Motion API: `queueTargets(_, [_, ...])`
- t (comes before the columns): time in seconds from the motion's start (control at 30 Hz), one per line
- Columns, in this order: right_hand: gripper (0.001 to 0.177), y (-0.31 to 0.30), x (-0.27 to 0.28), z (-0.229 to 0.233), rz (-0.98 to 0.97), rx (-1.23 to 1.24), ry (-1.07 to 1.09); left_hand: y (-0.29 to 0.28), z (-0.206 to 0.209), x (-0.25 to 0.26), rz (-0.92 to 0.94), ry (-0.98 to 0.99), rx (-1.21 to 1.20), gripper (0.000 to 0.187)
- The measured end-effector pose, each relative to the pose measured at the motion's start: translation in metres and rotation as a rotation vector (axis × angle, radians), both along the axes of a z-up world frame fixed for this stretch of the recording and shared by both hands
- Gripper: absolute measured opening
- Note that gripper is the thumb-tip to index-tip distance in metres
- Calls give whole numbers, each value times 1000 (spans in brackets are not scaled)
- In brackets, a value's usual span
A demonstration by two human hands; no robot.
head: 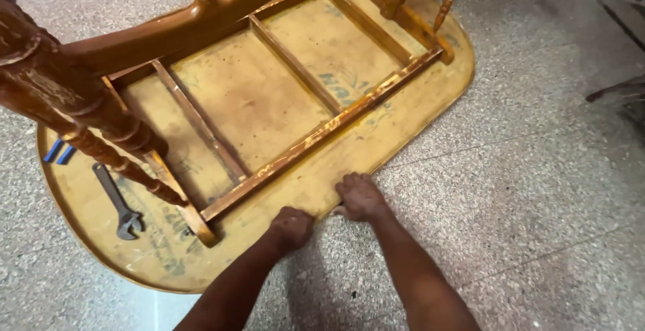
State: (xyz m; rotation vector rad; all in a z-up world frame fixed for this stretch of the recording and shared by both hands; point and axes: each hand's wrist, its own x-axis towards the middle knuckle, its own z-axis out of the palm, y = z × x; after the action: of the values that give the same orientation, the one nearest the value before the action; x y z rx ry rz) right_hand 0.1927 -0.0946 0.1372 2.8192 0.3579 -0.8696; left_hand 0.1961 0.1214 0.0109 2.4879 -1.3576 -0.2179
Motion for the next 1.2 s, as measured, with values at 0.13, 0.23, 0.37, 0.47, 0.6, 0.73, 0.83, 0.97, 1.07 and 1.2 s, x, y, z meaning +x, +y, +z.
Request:
queueTargets(0.13, [72,41,-25,-5,-22,60,-46,51,-9,-10,-76,-58,-47,19])
queueTargets(0.23, [73,77,-41,-12,-35,60,-42,83,3,-15,-2,146,114,20])
queueTargets(0.37, [70,116,-67,-31,-48,147,-187,120,20,-31,44,213,341,22])
queueTargets(0.47, [66,143,-84,-47,-59,177,-261,146,14,-39,71,234,448,24])
queueTargets(0.6, [64,172,-102,-55,-51,154,-276,169,-2,-47,-14,201,575,21])
queueTargets(0.73, [68,187,-111,-50,-95,165,-219,172,12,-65,251,274,668,19])
queueTargets(0.83, [65,194,-121,-41,-142,201,-209,163,30,-73,425,320,641,20])
queueTargets(0.97, [55,196,-125,-8,-228,284,-108,157,45,-71,379,285,482,26])
queueTargets(1.07, [68,196,-125,23,-275,370,-189,143,52,-59,421,335,227,52])
queueTargets(1.2, [84,193,-118,79,-261,245,-249,123,80,-50,515,377,-222,62])
